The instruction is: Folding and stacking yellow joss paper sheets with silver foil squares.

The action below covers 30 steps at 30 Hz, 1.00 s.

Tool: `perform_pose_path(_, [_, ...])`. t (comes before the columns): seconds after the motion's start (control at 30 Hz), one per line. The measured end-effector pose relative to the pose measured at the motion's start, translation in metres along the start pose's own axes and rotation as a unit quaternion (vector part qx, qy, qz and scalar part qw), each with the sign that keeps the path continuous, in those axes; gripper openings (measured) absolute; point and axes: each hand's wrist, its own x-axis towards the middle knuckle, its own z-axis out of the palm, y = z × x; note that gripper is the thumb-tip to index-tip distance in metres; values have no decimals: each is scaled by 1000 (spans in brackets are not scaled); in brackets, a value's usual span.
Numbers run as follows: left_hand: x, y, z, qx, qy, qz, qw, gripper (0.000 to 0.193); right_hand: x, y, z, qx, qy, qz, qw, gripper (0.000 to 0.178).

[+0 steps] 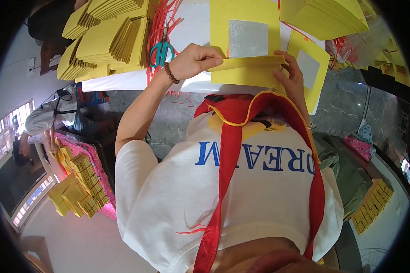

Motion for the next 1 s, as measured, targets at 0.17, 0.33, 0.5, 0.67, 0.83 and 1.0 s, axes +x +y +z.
perform_pose_path(0.17, [2, 2, -2, 8, -16, 10, 1000, 17, 1, 0, 1, -47, 14, 9, 999, 51])
perform_pose_path(0.33, [3, 5, -7, 20, -57, -19, 998, 17, 0, -3, -2, -28, -17, -24, 999, 54])
perform_pose_path(0.5, [4, 2, -7, 2, -72, -23, 997, 17, 0, 0, -6, 12, -28, -12, 999, 54])
perform_pose_path(0.67, [7, 9, -10, -20, -85, -50, 995, 16, 2, 4, -7, 8, -33, -16, 999, 53])
perform_pose_path(0.83, [7, 3, -10, -39, -80, -42, 995, 17, 3, 4, 0, -55, 18, 3, 998, 40])
perform_pose_path(1.0, [-1, 21, -9, 73, -67, -7, 995, 24, 9, 7, 3, -78, 28, -52, 995, 23])
